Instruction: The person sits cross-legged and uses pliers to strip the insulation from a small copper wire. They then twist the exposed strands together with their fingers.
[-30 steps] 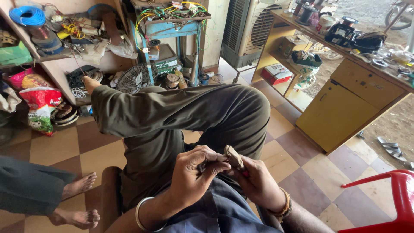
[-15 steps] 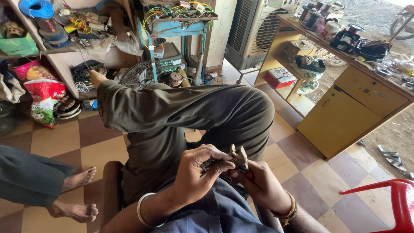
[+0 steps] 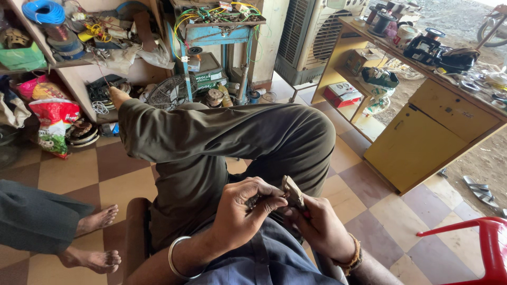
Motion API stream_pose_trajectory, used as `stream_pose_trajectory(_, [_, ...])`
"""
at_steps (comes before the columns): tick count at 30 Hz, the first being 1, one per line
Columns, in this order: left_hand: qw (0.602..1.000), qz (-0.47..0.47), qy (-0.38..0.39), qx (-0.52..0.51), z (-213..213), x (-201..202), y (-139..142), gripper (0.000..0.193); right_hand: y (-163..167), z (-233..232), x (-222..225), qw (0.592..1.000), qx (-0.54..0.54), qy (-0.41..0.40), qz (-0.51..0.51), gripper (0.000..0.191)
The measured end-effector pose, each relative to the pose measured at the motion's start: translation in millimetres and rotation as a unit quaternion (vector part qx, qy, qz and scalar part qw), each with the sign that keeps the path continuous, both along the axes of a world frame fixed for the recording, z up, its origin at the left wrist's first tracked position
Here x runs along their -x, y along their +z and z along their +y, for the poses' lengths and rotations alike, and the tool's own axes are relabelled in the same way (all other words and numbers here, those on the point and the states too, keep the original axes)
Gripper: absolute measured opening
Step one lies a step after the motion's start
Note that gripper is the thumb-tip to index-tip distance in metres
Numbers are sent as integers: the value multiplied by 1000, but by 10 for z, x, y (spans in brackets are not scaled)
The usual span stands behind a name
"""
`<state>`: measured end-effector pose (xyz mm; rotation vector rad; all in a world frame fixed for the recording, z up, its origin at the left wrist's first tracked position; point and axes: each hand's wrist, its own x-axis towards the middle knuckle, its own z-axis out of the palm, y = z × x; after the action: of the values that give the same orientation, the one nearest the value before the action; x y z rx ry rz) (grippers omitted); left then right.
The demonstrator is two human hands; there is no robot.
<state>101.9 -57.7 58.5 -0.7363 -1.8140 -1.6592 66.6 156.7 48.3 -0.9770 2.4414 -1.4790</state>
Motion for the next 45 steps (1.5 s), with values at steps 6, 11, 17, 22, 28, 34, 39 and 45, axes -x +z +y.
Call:
stream_pose_trajectory(6, [996,-70,-36,-39,48,-19,9,6,30,32,-5,997,61,40,-26,14])
stream_pose_trajectory(11, [997,-68,-32,-30,28,-26,16,6,10,3,-13,995,26,22,88,14])
stream_pose_trajectory(17, [999,-40,-25,-22,-6,4,-11,8,5,-42,-36,996,0,-21,-81,13])
stream_pose_trajectory(22, [992,-105,-33,-54,9,21,-13,6,26,-13,-19,992,81,63,-71,11])
stream_pose_trajectory(28, [997,-58,-21,-37,4,-3,-3,7,69,-39,-57,995,-8,-9,102,15])
stream_pose_trajectory(34, [999,-33,9,-13,3,17,-20,10,123,-103,-75,974,-41,-53,217,23])
stream_pose_trajectory(39, [999,-33,-3,-19,69,27,-29,11,100,-84,-75,985,-54,-89,139,19])
stream_pose_trajectory(45, [996,-65,-40,-34,4,36,-31,8,82,-107,-71,996,-6,-21,91,17])
